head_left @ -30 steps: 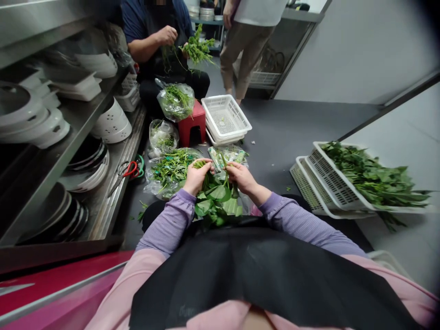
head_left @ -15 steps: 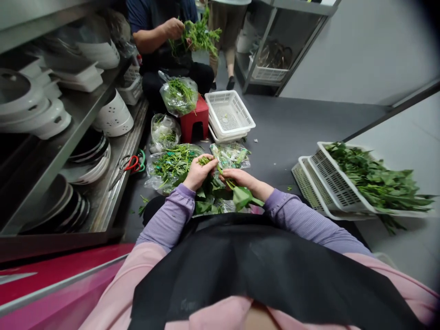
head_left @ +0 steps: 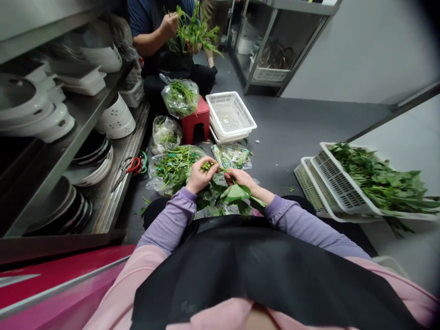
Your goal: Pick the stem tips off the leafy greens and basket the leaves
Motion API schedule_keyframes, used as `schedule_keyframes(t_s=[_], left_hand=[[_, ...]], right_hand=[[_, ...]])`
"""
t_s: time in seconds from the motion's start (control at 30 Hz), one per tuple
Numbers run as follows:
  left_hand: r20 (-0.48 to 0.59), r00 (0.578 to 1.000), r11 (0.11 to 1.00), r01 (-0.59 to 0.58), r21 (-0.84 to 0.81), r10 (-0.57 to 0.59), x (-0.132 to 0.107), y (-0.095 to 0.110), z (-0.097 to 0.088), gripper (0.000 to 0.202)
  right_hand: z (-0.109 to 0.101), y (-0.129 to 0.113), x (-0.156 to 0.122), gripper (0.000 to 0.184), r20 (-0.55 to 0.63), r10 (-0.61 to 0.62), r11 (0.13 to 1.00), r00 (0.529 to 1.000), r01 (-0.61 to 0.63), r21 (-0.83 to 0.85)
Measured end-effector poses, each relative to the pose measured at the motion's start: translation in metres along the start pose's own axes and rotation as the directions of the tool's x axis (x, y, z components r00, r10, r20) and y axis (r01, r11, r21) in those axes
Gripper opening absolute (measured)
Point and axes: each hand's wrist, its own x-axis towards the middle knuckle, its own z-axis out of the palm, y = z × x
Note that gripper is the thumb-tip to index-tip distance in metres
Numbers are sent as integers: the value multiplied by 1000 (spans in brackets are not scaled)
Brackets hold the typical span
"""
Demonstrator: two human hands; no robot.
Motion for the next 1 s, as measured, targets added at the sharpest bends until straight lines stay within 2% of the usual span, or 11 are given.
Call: schedule_keyframes(t_s=[0.13, 0.3, 0.37, 0.43, 0.5, 0.57, 0.63, 0.7, 0.8, 0.9, 1.0], left_hand=[[6, 981, 967, -194, 163, 196, -10, 4, 11, 18], [-82, 968, 964, -222, 143, 235, -15, 15, 11, 18], [-195, 965, 983, -158, 93, 174, -8, 18, -5, 18], [-373, 925, 998, -62, 20, 65, 6, 12, -29, 20], [-529, 846, 997, 44, -66, -73, 24, -6, -54, 23], [-586, 772, 968, 177, -176, -247, 41, -29, -74, 28], [-605, 704, 926, 242, -290, -374, 51, -47, -84, 30], [-555, 702, 883, 248, -398, -447, 53, -52, -86, 28], [-280, 825, 779, 271, -565, -490, 46, -35, -75, 28], [22, 897, 668, 345, -659, -441, 34, -11, -53, 30], [207, 889, 581, 429, -692, -409, 25, 4, -28, 32]], right_hand=[[2, -2, 4, 9, -170, 1, 989, 985, -26, -142], [2, 1, 7, 7, -248, -100, 960, 963, 28, -277], [-2, 8, 2, 12, -186, -161, 938, 969, 91, -333], [-8, 18, -9, 16, -86, -189, 919, 978, 145, -366], [-14, 28, -22, 16, -66, -194, 923, 979, 159, -351], [-17, 35, -32, 17, -144, -167, 961, 975, 128, -246], [-19, 37, -36, 21, -182, -89, 996, 979, 85, -29], [-19, 36, -38, 24, -134, -4, 972, 991, 35, 233], [-23, 27, -37, 24, -92, 77, 872, 993, -22, 489], [-31, 8, -32, 25, -158, 118, 875, 980, -28, 483], [-31, -17, -20, 27, -225, 94, 965, 970, -33, 261]])
